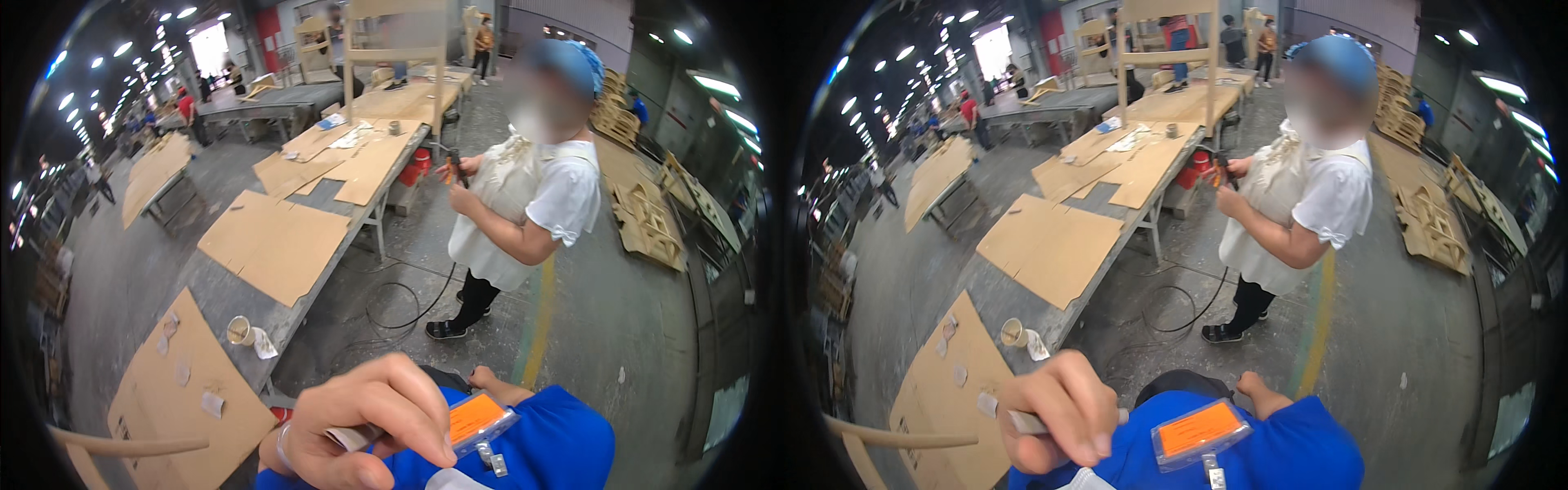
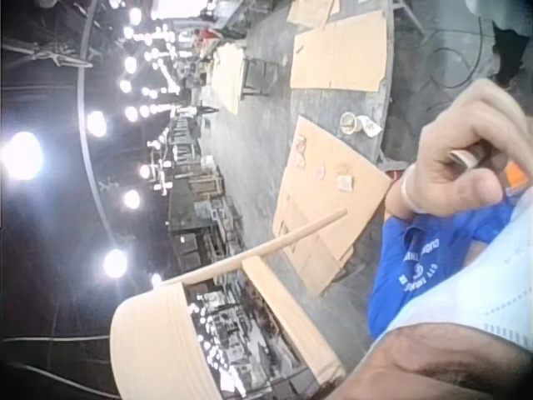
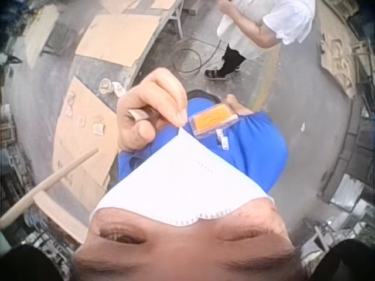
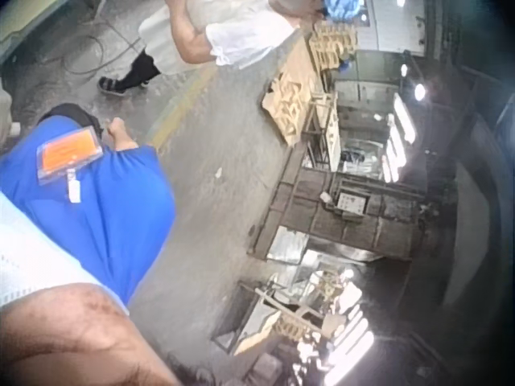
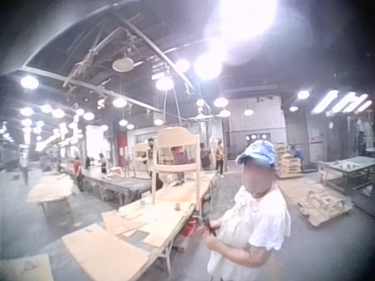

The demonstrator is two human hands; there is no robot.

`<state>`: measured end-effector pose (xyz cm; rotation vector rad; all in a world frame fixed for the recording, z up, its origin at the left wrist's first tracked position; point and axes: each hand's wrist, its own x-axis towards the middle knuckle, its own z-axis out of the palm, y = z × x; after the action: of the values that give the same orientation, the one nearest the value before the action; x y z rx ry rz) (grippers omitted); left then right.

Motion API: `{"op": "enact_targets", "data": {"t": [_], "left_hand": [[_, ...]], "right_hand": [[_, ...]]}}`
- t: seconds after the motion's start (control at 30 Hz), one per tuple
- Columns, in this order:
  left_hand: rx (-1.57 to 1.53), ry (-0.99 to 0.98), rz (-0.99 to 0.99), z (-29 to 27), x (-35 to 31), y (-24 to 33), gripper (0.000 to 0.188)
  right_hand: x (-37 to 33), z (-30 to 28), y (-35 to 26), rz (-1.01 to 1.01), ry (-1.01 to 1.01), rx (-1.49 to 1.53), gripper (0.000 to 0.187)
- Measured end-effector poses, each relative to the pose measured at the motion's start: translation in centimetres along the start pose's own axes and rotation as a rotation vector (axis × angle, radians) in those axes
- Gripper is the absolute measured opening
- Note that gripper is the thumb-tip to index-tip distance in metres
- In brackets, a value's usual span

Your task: The person applies a finish to a wooden chair using a small brush, focusing on the upper backrest and side rails. They repeatedly dip the brush into a small container and carefully coat the edges and corners of the chair.

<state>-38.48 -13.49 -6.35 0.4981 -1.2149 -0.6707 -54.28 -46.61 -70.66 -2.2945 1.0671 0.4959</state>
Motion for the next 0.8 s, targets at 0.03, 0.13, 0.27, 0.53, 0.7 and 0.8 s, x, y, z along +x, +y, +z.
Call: {"op": "enact_targets", "data": {"t": [0.03, 0.13, 0.27, 0.53, 0.7, 0.8], "left_hand": [[0.000, 0.021, -0.066, 0.1, -0.5, 0.1, 0.035], [0.024, -0.054, -0.090, 0.3, -1.8, -0.4, 0.024], [0.095, -0.084, 0.022, 0.3, -3.0, -1.5, 0.022], [0.098, 0.055, 0.032, 4.3, -5.0, -1.6, 0.022], [0.165, 0.114, 0.094, 3.9, -7.4, -0.2, 0.022], [0.262, 0.129, 0.131, 3.5, -8.8, 0.5, 0.020]], "right_hand": [[-0.1, -0.2, -0.2, -0.034, 0.036, -0.062, 0.031], [0.7, -1.6, -2.2, -0.095, 0.064, -0.148, 0.032], [3.0, -4.2, -7.1, -0.243, 0.111, -0.139, 0.031], [1.8, -5.0, -14.8, -0.360, 0.031, -0.061, 0.023], [2.8, -2.4, -14.4, -0.357, -0.062, -0.120, 0.023], [3.8, -1.3, -15.5, -0.376, -0.193, -0.155, 0.024]]}}
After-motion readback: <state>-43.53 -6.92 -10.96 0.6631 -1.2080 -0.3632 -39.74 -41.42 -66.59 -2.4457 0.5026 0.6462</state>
